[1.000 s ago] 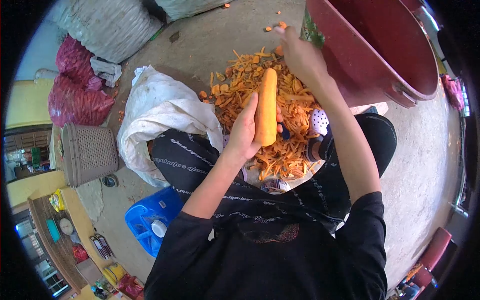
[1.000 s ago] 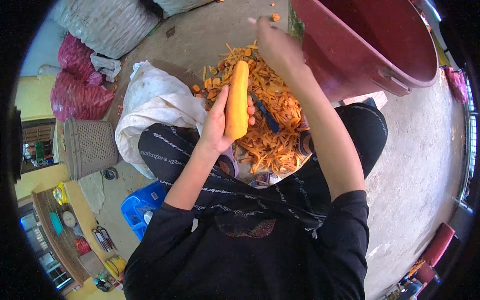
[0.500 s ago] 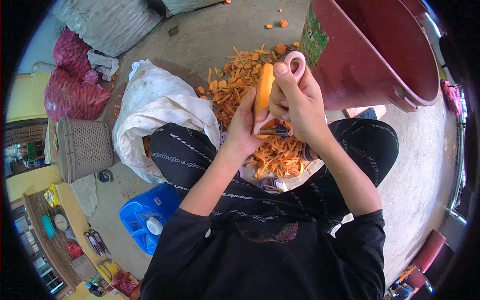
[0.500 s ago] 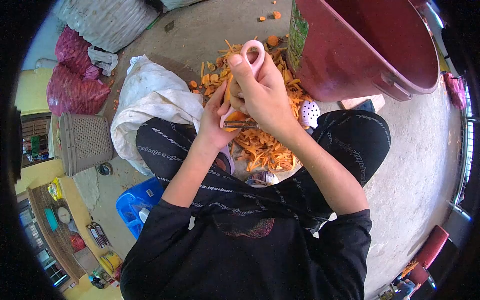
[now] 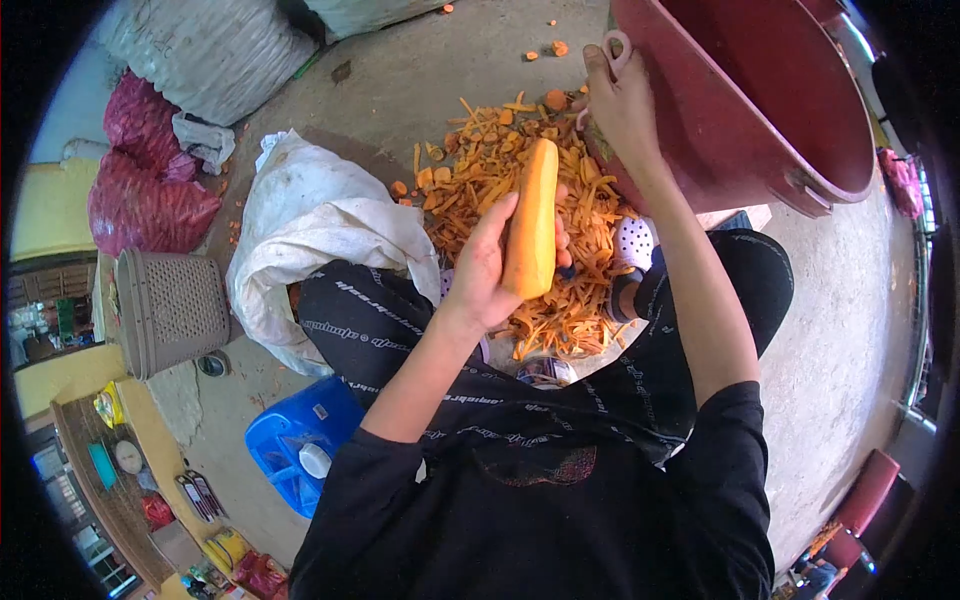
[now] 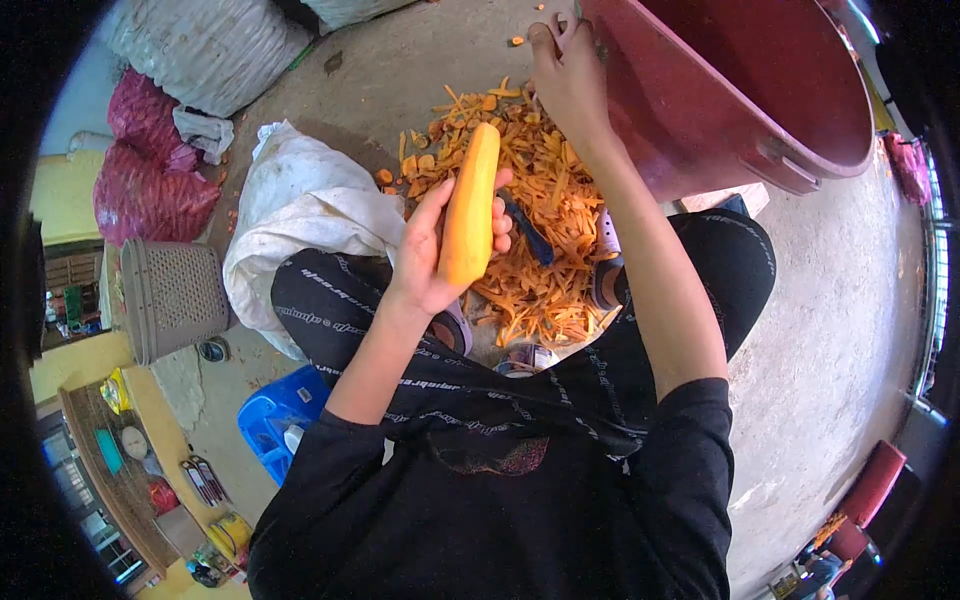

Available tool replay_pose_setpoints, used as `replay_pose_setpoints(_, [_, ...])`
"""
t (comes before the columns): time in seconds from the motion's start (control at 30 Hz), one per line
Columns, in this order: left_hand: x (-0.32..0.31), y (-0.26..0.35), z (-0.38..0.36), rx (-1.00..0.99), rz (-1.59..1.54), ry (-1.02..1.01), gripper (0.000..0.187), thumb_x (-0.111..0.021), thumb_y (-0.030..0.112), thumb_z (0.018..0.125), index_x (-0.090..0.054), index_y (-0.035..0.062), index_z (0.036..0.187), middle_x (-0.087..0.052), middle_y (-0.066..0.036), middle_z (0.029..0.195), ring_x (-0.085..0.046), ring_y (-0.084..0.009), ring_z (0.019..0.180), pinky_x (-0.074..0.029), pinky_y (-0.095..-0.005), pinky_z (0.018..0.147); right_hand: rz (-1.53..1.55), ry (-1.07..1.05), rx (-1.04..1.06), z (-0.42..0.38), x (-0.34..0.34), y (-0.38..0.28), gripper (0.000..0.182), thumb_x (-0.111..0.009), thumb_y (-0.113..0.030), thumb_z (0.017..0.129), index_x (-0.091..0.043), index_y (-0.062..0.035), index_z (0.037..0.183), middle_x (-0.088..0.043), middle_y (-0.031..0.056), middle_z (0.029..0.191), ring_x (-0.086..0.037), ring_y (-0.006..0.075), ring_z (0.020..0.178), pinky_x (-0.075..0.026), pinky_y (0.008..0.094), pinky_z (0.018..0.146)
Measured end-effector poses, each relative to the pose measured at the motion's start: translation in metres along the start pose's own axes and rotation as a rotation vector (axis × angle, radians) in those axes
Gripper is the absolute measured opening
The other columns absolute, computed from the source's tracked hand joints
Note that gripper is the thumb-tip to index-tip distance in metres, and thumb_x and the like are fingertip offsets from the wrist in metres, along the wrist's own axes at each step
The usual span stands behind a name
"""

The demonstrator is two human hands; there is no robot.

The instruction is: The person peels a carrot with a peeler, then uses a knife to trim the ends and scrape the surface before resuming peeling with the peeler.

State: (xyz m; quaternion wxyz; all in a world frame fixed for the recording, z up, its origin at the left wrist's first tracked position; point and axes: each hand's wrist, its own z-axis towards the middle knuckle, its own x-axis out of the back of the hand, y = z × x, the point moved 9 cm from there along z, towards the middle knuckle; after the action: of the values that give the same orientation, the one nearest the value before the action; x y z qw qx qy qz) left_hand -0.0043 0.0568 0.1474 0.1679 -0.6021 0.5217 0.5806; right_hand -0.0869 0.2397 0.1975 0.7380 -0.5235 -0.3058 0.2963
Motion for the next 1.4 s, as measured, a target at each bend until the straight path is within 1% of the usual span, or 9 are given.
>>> replay_pose_setpoints(0.2, [0.012, 0.001, 0.000, 0.056, -0.143, 0.103, 0.038, -0.044, 0.033, 0.094, -0.049, 0.0039, 0.117, -0.056, -0.012, 0.088, -0.054, -0.0222, 0.083, -0.047, -0.0329, 0.069, 0.323, -0.140, 0.137, -0.030, -0.015, -0.066, 0.018, -0.050, -0.020, 0.094, -0.040, -0.0047, 0.093, -0.042, -0.0010, 0.063, -0.040, 0.0047, 0.046, -0.050, 0.0230, 0.053])
replay_pose_setpoints(0.33, [0.012, -0.003, 0.008, 0.072, -0.192, 0.039, 0.036, -0.043, 0.033, 0.093, -0.049, 0.0051, 0.116, -0.056, -0.010, 0.096, -0.055, -0.0220, 0.083, -0.047, -0.0324, 0.069, 0.651, -0.165, -0.024, -0.056, -0.010, -0.086, 0.017, -0.046, -0.023, 0.096, -0.039, -0.0089, 0.091, -0.034, -0.0032, 0.059, -0.036, 0.0050, 0.044, -0.050, 0.0226, 0.053])
replay_pose_setpoints(0.5, [0.023, 0.006, 0.010, -0.044, -0.124, 0.158, 0.036, -0.042, 0.035, 0.094, -0.051, 0.0040, 0.109, -0.058, -0.008, 0.092, -0.057, -0.0193, 0.082, -0.047, -0.0325, 0.074, 0.755, -0.184, -0.332, -0.084, -0.014, -0.069, 0.016, -0.047, -0.024, 0.095, -0.041, -0.0108, 0.090, -0.035, -0.0022, 0.059, -0.032, 0.0057, 0.042, -0.031, 0.0205, 0.039])
replay_pose_setpoints(0.57, [0.021, 0.010, 0.005, -0.060, -0.098, 0.232, 0.034, -0.042, 0.035, 0.094, -0.053, 0.0054, 0.107, -0.060, -0.006, 0.090, -0.058, -0.0181, 0.082, -0.048, -0.0335, 0.073, 0.764, -0.249, -0.401, -0.097, -0.025, -0.065, 0.018, -0.048, -0.025, 0.095, -0.039, -0.0111, 0.090, -0.037, -0.0022, 0.059, -0.033, 0.0055, 0.042, -0.029, 0.0206, 0.038])
replay_pose_setpoints(0.67, [0.020, 0.009, 0.004, -0.001, -0.205, -0.003, 0.030, -0.041, 0.033, 0.095, -0.055, 0.0089, 0.107, -0.061, -0.002, 0.089, -0.060, -0.0163, 0.084, -0.050, -0.0343, 0.075, 0.734, -0.327, -0.403, -0.109, -0.038, -0.070, 0.020, -0.047, -0.025, 0.096, -0.037, -0.0092, 0.090, -0.039, -0.0017, 0.059, -0.034, 0.0055, 0.041, -0.028, 0.0207, 0.036])
replay_pose_setpoints(0.97, [0.033, 0.011, 0.003, -0.022, -0.038, 0.160, 0.031, -0.039, 0.034, 0.095, -0.053, 0.0137, 0.114, -0.061, -0.001, 0.096, -0.061, -0.0162, 0.089, -0.050, -0.0351, 0.078, 0.716, -0.392, -0.352, -0.115, -0.048, -0.069, 0.017, -0.047, -0.022, 0.096, -0.037, -0.0083, 0.093, -0.039, -0.0020, 0.057, -0.034, 0.0043, 0.042, -0.028, 0.0202, 0.036])
replay_pose_setpoints(1.07, [0.028, 0.007, 0.004, 0.020, -0.140, -0.011, 0.030, -0.038, 0.032, 0.096, -0.053, 0.0135, 0.114, -0.061, -0.002, 0.098, -0.060, -0.0160, 0.091, -0.049, -0.0347, 0.080, 0.757, -0.398, -0.404, -0.116, -0.051, -0.064, 0.017, -0.046, -0.022, 0.097, -0.037, -0.0082, 0.093, -0.041, -0.0018, 0.057, -0.034, 0.0043, 0.042, -0.028, 0.0198, 0.036])
replay_pose_setpoints(1.27, [0.032, 0.011, 0.003, -0.130, -0.198, 0.102, 0.026, -0.043, 0.026, 0.095, -0.053, 0.0110, 0.114, -0.061, -0.002, 0.100, -0.058, -0.0152, 0.092, -0.047, -0.0339, 0.083, 0.741, -0.279, -0.478, -0.097, -0.046, -0.046, 0.019, -0.049, -0.024, 0.095, -0.037, -0.0094, 0.090, -0.039, -0.0025, 0.058, -0.033, 0.0047, 0.041, -0.026, 0.0197, 0.036])
replay_pose_setpoints(1.4, [0.027, 0.024, -0.001, -0.280, 0.131, 0.242, 0.028, -0.041, 0.029, 0.097, -0.054, 0.0106, 0.114, -0.058, 0.000, 0.105, -0.054, -0.0123, 0.097, -0.045, -0.0309, 0.084, 0.760, -0.275, -0.497, -0.087, -0.052, -0.027, 0.022, -0.052, -0.025, 0.094, -0.037, -0.0105, 0.088, -0.038, -0.0031, 0.060, -0.034, 0.0050, 0.043, -0.028, 0.0208, 0.039])
